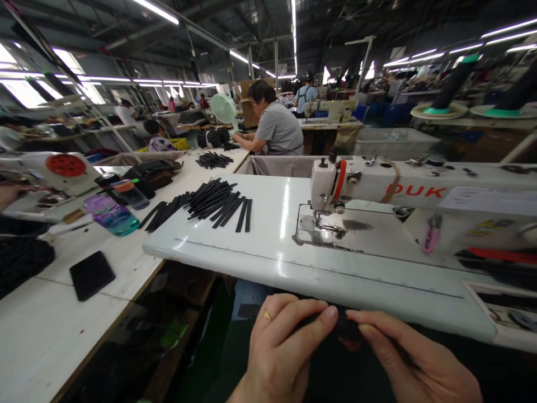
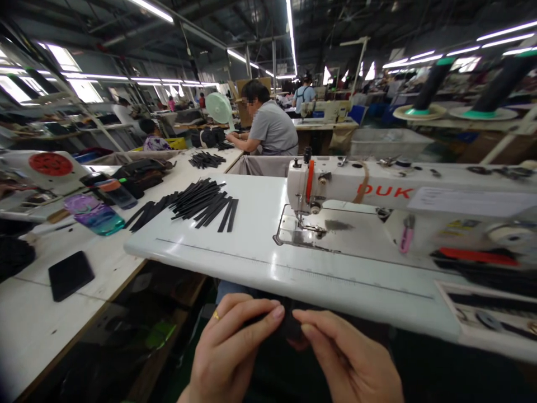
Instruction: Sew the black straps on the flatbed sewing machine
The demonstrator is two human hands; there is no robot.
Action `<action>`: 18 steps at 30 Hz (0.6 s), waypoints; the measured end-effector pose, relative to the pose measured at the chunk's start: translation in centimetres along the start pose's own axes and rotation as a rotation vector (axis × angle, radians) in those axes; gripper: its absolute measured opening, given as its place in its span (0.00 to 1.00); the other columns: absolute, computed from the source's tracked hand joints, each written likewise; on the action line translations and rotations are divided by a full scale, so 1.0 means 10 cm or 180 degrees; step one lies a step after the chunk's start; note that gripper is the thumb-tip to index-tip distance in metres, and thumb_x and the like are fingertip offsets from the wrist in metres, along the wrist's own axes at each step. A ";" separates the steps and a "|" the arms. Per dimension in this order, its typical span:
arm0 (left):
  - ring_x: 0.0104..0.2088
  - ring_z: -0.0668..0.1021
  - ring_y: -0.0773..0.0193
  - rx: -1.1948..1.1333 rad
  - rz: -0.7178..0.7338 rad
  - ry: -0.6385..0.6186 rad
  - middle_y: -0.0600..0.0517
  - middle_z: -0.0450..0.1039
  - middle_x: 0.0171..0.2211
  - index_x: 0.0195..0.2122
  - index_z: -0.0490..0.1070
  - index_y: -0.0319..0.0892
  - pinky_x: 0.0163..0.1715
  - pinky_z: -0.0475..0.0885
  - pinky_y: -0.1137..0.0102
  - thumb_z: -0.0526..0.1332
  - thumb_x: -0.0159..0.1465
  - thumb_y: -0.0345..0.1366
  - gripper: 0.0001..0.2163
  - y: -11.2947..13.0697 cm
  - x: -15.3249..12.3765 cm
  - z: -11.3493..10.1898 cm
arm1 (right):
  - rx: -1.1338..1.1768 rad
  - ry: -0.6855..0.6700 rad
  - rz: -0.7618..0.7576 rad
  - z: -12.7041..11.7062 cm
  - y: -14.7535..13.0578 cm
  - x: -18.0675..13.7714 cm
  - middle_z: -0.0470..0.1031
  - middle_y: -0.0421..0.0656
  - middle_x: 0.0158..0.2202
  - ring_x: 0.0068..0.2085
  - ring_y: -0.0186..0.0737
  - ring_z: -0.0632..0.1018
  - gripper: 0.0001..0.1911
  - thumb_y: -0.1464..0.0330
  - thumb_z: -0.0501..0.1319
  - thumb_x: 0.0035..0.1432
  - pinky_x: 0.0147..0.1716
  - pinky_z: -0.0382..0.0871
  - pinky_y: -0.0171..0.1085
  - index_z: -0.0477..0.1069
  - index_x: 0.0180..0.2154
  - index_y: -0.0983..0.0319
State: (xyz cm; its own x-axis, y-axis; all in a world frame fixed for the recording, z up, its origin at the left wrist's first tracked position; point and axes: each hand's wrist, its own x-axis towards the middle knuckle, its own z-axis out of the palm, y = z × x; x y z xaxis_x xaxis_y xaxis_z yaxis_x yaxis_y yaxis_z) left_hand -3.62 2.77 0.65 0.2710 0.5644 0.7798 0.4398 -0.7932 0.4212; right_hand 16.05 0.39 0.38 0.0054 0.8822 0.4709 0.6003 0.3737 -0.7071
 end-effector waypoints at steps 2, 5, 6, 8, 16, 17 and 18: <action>0.39 0.75 0.63 0.0064 0.0033 -0.0015 0.45 0.78 0.42 0.50 0.76 0.40 0.38 0.75 0.69 0.54 0.72 0.29 0.12 0.00 0.01 -0.02 | -0.0069 -0.0041 -0.0173 0.00 0.03 0.02 0.82 0.36 0.33 0.29 0.37 0.82 0.08 0.62 0.61 0.63 0.31 0.77 0.27 0.79 0.40 0.51; 0.38 0.76 0.64 0.0032 0.0013 -0.0091 0.46 0.78 0.41 0.49 0.76 0.41 0.38 0.75 0.70 0.52 0.72 0.30 0.13 0.00 0.03 -0.02 | -0.0147 -0.0059 -0.0263 0.03 0.04 0.03 0.81 0.37 0.32 0.28 0.37 0.81 0.08 0.61 0.61 0.63 0.31 0.76 0.28 0.78 0.38 0.53; 0.38 0.76 0.64 -0.0042 -0.0032 -0.0132 0.46 0.78 0.40 0.49 0.76 0.41 0.38 0.75 0.70 0.52 0.72 0.30 0.12 0.00 0.03 -0.01 | -0.0148 -0.0057 -0.0220 0.04 0.04 0.02 0.80 0.38 0.32 0.28 0.36 0.81 0.08 0.61 0.60 0.63 0.30 0.76 0.28 0.77 0.38 0.54; 0.37 0.76 0.64 -0.0224 -0.0157 -0.0227 0.46 0.77 0.40 0.49 0.75 0.41 0.37 0.75 0.70 0.55 0.71 0.31 0.11 -0.01 0.02 0.02 | -0.0127 -0.0065 -0.0091 0.06 0.03 0.02 0.79 0.37 0.30 0.28 0.35 0.80 0.09 0.61 0.58 0.65 0.28 0.74 0.27 0.75 0.37 0.55; 0.33 0.78 0.61 -0.0231 -0.1114 -0.0099 0.49 0.77 0.34 0.49 0.76 0.47 0.33 0.77 0.71 0.58 0.69 0.44 0.13 -0.20 -0.16 0.15 | -0.2031 0.0922 0.1189 -0.34 0.92 0.45 0.79 0.50 0.41 0.40 0.45 0.79 0.19 0.56 0.51 0.65 0.42 0.72 0.40 0.71 0.44 0.62; 0.33 0.79 0.60 -0.0249 -0.1242 -0.0112 0.50 0.78 0.35 0.47 0.77 0.47 0.32 0.78 0.72 0.59 0.68 0.45 0.12 -0.23 -0.21 0.16 | -0.2293 0.0995 0.1388 -0.43 1.09 0.54 0.78 0.53 0.42 0.40 0.49 0.79 0.20 0.57 0.51 0.65 0.43 0.72 0.44 0.70 0.46 0.65; 0.33 0.80 0.60 -0.0282 -0.1346 -0.0139 0.50 0.79 0.36 0.45 0.78 0.48 0.31 0.79 0.73 0.61 0.66 0.45 0.11 -0.26 -0.27 0.18 | -0.2454 0.1008 0.1518 -0.50 1.23 0.64 0.78 0.56 0.41 0.39 0.53 0.79 0.21 0.58 0.52 0.64 0.42 0.71 0.48 0.70 0.47 0.66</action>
State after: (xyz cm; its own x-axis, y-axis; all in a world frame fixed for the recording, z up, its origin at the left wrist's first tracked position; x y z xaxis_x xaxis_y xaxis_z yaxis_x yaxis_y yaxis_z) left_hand -3.99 3.72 -3.42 0.1194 0.8515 0.5105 0.4453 -0.5055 0.7390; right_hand 27.46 9.19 -2.69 0.5332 0.7321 0.4239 0.8394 -0.3954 -0.3730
